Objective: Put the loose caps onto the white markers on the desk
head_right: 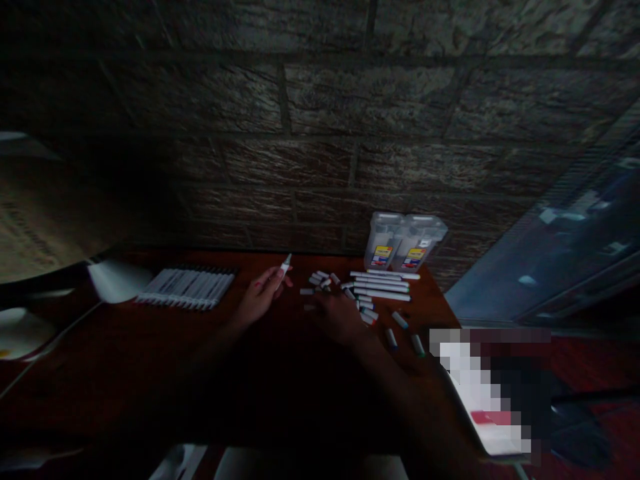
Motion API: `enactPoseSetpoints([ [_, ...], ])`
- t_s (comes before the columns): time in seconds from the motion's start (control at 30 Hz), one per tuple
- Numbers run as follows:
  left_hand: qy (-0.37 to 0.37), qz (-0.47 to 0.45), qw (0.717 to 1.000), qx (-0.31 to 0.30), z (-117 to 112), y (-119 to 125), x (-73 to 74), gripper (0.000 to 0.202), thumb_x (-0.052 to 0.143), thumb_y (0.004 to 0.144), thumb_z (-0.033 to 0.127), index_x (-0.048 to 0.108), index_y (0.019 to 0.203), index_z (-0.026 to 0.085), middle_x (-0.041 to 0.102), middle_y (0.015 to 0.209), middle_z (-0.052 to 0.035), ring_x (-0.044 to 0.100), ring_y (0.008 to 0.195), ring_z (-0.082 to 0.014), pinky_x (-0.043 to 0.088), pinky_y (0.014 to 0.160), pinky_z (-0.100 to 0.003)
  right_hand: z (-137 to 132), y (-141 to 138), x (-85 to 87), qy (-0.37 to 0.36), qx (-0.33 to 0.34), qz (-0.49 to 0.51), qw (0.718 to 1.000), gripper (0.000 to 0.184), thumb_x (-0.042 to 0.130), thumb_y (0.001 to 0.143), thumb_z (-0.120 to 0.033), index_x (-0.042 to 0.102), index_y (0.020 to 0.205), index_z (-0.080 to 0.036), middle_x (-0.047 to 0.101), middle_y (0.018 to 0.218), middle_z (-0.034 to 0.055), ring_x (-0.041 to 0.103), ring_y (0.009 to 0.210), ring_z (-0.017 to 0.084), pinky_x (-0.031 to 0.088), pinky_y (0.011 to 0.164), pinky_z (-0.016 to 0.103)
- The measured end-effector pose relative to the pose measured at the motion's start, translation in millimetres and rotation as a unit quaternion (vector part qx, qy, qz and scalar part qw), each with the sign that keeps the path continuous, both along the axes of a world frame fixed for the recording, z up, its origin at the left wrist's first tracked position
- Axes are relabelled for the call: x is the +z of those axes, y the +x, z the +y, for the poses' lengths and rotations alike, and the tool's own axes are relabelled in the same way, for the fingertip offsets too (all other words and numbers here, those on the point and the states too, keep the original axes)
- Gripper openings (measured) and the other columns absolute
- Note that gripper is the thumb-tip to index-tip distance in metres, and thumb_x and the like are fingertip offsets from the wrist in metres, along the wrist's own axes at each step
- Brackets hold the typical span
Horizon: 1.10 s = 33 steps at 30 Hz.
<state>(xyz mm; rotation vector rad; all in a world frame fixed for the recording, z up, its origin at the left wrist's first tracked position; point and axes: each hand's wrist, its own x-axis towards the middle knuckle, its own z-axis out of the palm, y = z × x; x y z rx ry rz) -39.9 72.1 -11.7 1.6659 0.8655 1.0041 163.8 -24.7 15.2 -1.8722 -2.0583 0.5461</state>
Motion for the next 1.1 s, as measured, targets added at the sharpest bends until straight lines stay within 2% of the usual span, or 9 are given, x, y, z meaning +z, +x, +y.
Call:
enactPoseSetpoints([
  [0.07,0.063,0.053,0.996,0.015,1,-1,-4.4,0.056,0.048,0.097,0.066,0.068,0.102,0.014,0.07,0.092,-0.006,0.057,0.073,-0.0087,0.046,0.068,-0.018,0,-5,-3.6,-0.017,0.003,-0.048,0.999,0.027,0.059,0.095,-0.022,0.075,0.117,-0.022,0.073,0.121,0.0112,0.068,0.116,0.026,0.054,0.095,0.035],
  [0.17,0.11,0.089,0.989,0.031,1,-2,-9.6,0.047,0.053,0.097,0.058,0.07,0.107,0.016,0.073,0.097,-0.0056,0.067,0.092,-0.0143,0.052,0.086,-0.022,2,-2,-6.7,-0.026,0.017,-0.073,0.997,0.025,0.059,0.095,-0.022,0.077,0.113,-0.02,0.074,0.121,0.0129,0.069,0.113,0.026,0.054,0.093,0.034],
  [0.3,0.149,0.112,0.981,0.047,2,-3,-15.0,0.043,0.059,0.095,0.055,0.071,0.115,0.02,0.074,0.113,-0.0059,0.071,0.102,-0.0175,0.054,0.092,-0.025,6,26,1.6,0.011,0.011,-0.028,1.0,0.021,0.064,0.091,-0.02,0.08,0.104,-0.022,0.077,0.11,0.0083,0.073,0.096,0.022,0.054,0.085,0.029],
  [0.4,0.182,0.159,0.969,0.049,2,-4,-18.1,0.044,0.057,0.096,0.056,0.072,0.12,0.022,0.073,0.118,-0.006,0.071,0.109,-0.0202,0.055,0.097,-0.029,7,59,12.5,0.037,-0.068,0.017,0.997,0.021,0.063,0.092,-0.023,0.082,0.1,-0.023,0.079,0.103,0.0047,0.073,0.083,0.018,0.053,0.081,0.028],
  [0.53,0.193,0.208,0.958,0.041,1,-3,-21.7,0.051,0.049,0.099,0.059,0.071,0.126,0.021,0.072,0.121,-0.0078,0.071,0.11,-0.0233,0.056,0.097,-0.033,2,94,19.3,0.026,-0.167,0.008,0.986,0.019,0.065,0.088,-0.022,0.084,0.092,-0.021,0.08,0.096,0.0062,0.075,0.086,0.021,0.053,0.079,0.027],
  [0.7,0.231,0.223,0.947,0.032,1,-2,-26.5,0.048,0.052,0.098,0.057,0.073,0.121,0.021,0.075,0.112,-0.0083,0.072,0.104,-0.022,0.056,0.094,-0.031,-5,109,20.6,-0.048,-0.14,0.03,0.988,0.015,0.068,0.08,-0.02,0.083,0.081,-0.02,0.08,0.087,0.0045,0.075,0.081,0.02,0.052,0.071,0.023],
  [0.83,0.251,0.224,0.942,0.007,2,-2,-28.7,0.046,0.054,0.098,0.056,0.073,0.122,0.022,0.074,0.117,-0.0061,0.072,0.105,-0.0205,0.056,0.095,-0.029,-15,109,28.8,-0.101,-0.124,0.06,0.985,0.014,0.069,0.076,-0.022,0.081,0.076,-0.018,0.078,0.077,0.004,0.071,0.07,0.016,0.048,0.062,0.02],
  [0.93,0.269,0.218,0.938,-0.013,1,-2,-28.4,0.044,0.054,0.099,0.055,0.073,0.122,0.023,0.074,0.118,-0.0039,0.072,0.104,-0.0186,0.057,0.094,-0.028,-38,103,31.6,-0.154,-0.099,0.073,0.98,0.019,0.065,0.08,-0.026,0.08,0.077,-0.016,0.076,0.073,0.0053,0.068,0.062,0.014,0.045,0.056,0.019],
  [1.1,0.319,0.193,0.927,-0.044,-4,1,-25.3,0.042,0.052,0.102,0.053,0.074,0.12,0.022,0.075,0.113,-0.0016,0.073,0.098,-0.0138,0.058,0.087,-0.023,-80,85,16.5,-0.179,-0.101,0.015,0.979,0.02,0.066,0.082,-0.028,0.08,0.09,-0.015,0.079,0.093,0.01,0.075,0.083,0.021,0.053,0.067,0.023],
])
